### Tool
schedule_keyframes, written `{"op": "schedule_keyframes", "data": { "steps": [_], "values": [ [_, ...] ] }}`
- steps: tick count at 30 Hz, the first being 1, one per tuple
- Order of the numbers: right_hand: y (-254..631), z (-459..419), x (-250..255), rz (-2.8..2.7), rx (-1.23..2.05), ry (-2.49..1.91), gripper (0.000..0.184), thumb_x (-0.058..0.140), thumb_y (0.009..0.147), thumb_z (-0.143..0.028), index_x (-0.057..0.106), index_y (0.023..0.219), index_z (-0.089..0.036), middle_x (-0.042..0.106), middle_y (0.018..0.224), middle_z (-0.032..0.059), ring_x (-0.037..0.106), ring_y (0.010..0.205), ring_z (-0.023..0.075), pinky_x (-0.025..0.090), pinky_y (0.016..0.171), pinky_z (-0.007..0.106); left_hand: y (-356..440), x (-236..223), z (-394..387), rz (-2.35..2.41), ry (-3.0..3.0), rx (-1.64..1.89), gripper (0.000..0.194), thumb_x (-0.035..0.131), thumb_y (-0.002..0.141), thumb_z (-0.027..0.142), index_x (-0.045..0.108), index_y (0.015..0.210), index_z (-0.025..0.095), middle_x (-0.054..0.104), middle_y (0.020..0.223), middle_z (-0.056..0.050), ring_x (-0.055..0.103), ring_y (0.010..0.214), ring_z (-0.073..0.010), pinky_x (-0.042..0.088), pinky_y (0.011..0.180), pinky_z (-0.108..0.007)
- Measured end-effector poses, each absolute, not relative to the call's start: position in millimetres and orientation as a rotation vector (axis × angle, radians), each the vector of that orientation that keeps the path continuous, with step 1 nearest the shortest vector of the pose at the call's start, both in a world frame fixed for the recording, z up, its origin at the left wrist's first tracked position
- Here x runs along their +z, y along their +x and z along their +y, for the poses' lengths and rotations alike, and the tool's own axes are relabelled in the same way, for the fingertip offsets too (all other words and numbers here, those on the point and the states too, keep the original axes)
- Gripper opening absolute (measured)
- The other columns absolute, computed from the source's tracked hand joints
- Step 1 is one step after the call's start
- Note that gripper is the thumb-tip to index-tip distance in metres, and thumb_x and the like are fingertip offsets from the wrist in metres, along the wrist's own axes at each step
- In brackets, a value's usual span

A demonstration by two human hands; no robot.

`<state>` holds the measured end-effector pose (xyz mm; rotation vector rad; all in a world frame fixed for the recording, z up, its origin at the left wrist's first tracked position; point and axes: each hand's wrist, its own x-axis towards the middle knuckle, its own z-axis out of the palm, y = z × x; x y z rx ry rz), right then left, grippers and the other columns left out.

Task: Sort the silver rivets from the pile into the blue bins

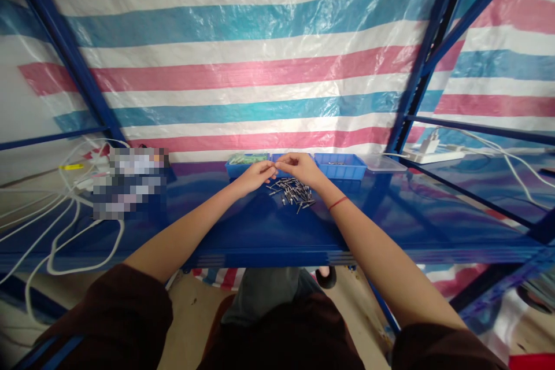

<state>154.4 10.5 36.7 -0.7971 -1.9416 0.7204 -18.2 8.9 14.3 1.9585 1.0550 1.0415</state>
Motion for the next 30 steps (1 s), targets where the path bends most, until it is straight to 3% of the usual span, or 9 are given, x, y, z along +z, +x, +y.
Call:
{"op": "schedule_keyframes", "data": {
  "steps": [6, 15, 22, 27, 30],
  "values": [
    [154.9, 11.7, 37.8, -1.939, 0.673, -0.779, 0.038, 0.063, 0.071, -0.050, 0.065, 0.074, -0.012, 0.064, 0.069, 0.0056, 0.053, 0.061, 0.0126, 0.042, 0.059, 0.027, -15.3, 16.6, 2.7, 0.993, 1.815, 1.045, 0.020, 0.049, 0.086, 0.031, 0.057, 0.091, 0.014, 0.062, 0.089, -0.004, 0.057, 0.077, -0.0104, 0.044, 0.064, -0.021],
    [149.9, 11.3, 33.4, -2.070, 0.448, -0.816, 0.026, 0.058, 0.076, -0.038, 0.066, 0.078, -0.014, 0.068, 0.078, 0.0063, 0.058, 0.069, 0.0151, 0.045, 0.065, 0.027, -18.0, 5.5, 15.4, 1.026, 1.944, 1.081, 0.014, 0.059, 0.078, 0.026, 0.058, 0.081, 0.012, 0.056, 0.066, 0.001, 0.051, 0.060, -0.0087, 0.041, 0.059, -0.022],
    [155.7, 13.9, 34.1, -2.062, 0.344, -0.861, 0.025, 0.055, 0.076, -0.036, 0.066, 0.076, -0.014, 0.067, 0.075, 0.0050, 0.056, 0.065, 0.0138, 0.043, 0.064, 0.026, -21.4, 11.4, 15.0, 1.106, 2.055, 1.311, 0.021, 0.063, 0.074, 0.033, 0.060, 0.081, 0.013, 0.060, 0.074, -0.001, 0.055, 0.066, -0.0107, 0.044, 0.066, -0.024],
    [175.7, 26.7, 39.7, -2.051, 0.280, -0.992, 0.027, 0.051, 0.077, -0.036, 0.066, 0.075, -0.014, 0.067, 0.073, 0.0059, 0.057, 0.067, 0.0160, 0.043, 0.065, 0.028, -22.5, 16.6, 5.9, 1.256, 2.200, 1.277, 0.038, 0.059, 0.079, 0.037, 0.056, 0.109, 0.015, 0.062, 0.083, -0.003, 0.056, 0.067, -0.0125, 0.045, 0.068, -0.027],
    [202.0, 37.5, 41.6, -1.779, 0.024, -1.305, 0.026, 0.050, 0.076, -0.031, 0.068, 0.079, -0.013, 0.068, 0.078, 0.0098, 0.060, 0.071, 0.0200, 0.043, 0.068, 0.031, -22.4, 16.4, -0.9, 1.215, 2.479, 1.037, 0.040, 0.055, 0.081, 0.041, 0.058, 0.112, 0.016, 0.063, 0.090, -0.006, 0.057, 0.077, -0.0154, 0.045, 0.076, -0.030]
  ]
}}
